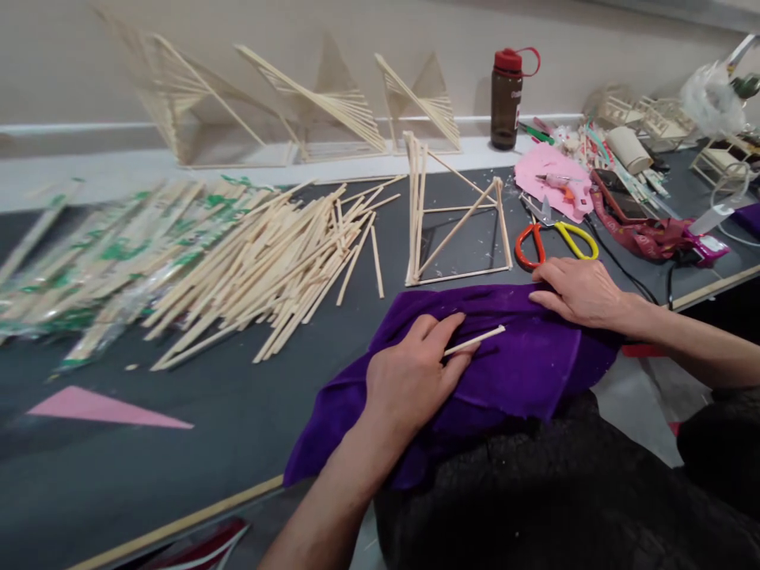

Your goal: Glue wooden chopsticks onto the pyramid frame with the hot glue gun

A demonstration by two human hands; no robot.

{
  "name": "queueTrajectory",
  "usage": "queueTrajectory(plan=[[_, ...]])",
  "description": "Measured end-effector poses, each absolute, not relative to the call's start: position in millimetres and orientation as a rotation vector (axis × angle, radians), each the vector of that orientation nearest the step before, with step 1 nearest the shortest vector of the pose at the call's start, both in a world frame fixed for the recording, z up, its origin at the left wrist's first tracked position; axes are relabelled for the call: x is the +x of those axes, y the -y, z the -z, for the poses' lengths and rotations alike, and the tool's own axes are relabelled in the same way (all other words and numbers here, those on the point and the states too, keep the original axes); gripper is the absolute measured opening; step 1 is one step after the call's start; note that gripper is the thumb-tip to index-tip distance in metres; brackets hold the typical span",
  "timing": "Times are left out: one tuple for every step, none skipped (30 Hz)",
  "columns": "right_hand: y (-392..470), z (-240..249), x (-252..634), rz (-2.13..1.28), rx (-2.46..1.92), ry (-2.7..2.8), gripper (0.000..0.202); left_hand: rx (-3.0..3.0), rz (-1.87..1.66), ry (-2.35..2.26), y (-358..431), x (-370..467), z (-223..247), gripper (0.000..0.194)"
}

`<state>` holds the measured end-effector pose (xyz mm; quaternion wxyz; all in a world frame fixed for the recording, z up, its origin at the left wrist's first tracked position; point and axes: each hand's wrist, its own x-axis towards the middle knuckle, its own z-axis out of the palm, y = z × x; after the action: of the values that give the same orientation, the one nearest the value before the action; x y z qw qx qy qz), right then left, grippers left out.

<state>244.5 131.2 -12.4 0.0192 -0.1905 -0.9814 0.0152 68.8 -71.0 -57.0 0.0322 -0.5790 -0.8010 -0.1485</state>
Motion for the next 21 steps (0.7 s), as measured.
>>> queueTrajectory(plan=[[-132,15,250,0.050,-0.607,3.070,0.037,-1.779,0.457,2.462,71,69,57,0.037],[-132,18,254,0.112,-0.632,3.103,0.037,-1.777,0.460,2.454,71,69,57,0.037],[-133,19,255,0.134,-0.662,3.138,0.038,-1.777,0.467,2.441,70,69,57,0.035],[-133,18,255,0.124,-0.691,3.175,0.039,-1.780,0.477,2.426,70,69,57,0.034],[-134,17,254,0.092,-0.710,3.209,0.040,-1.784,0.489,2.408,70,69,58,0.034],[-134,13,251,0.054,-0.714,3.238,0.040,-1.788,0.502,2.391,70,68,58,0.033],[-135,8,248,0.026,-0.707,3.251,0.040,-1.797,0.515,2.376,70,68,58,0.033],[-136,0,244,0.009,-0.691,3.236,0.039,-1.807,0.529,2.366,70,68,58,0.033],[-137,-9,239,-0.012,-0.669,3.185,0.039,-1.815,0.543,2.363,70,68,58,0.033],[-138,-20,234,-0.047,-0.643,3.097,0.038,-1.820,0.554,2.367,70,68,59,0.033],[-138,-33,228,-0.100,-0.607,2.981,0.036,-1.820,0.564,2.375,70,68,59,0.033],[-138,-46,221,-0.199,-0.559,2.846,0.034,-1.815,0.575,2.384,70,68,60,0.033],[-138,-59,214,-0.305,-0.498,2.731,0.033,-1.809,0.586,2.392,70,68,60,0.033],[-137,-72,207,-0.391,-0.444,2.679,0.031,-1.803,0.595,2.398,70,68,61,0.033],[-135,-82,200,-0.473,-0.416,2.648,0.030,-1.802,0.604,2.403,70,68,61,0.033],[-132,-92,194,-0.553,-0.402,2.628,0.029,-1.807,0.611,2.407,71,68,60,0.033],[-129,-99,188,-0.628,-0.398,2.618,0.028,-1.814,0.616,2.413,71,68,60,0.033],[-126,-105,184,-0.702,-0.403,2.605,0.028,-1.822,0.620,2.420,71,68,59,0.033],[-122,-110,180,-0.778,-0.413,2.588,0.027,-1.829,0.629,2.427,71,68,59,0.033],[-117,-115,177,-0.848,-0.426,2.570,0.027,-1.836,0.647,2.433,72,68,58,0.032],[-113,-118,176,-0.908,-0.437,2.553,0.027,-1.843,0.676,2.434,72,67,58,0.032]])
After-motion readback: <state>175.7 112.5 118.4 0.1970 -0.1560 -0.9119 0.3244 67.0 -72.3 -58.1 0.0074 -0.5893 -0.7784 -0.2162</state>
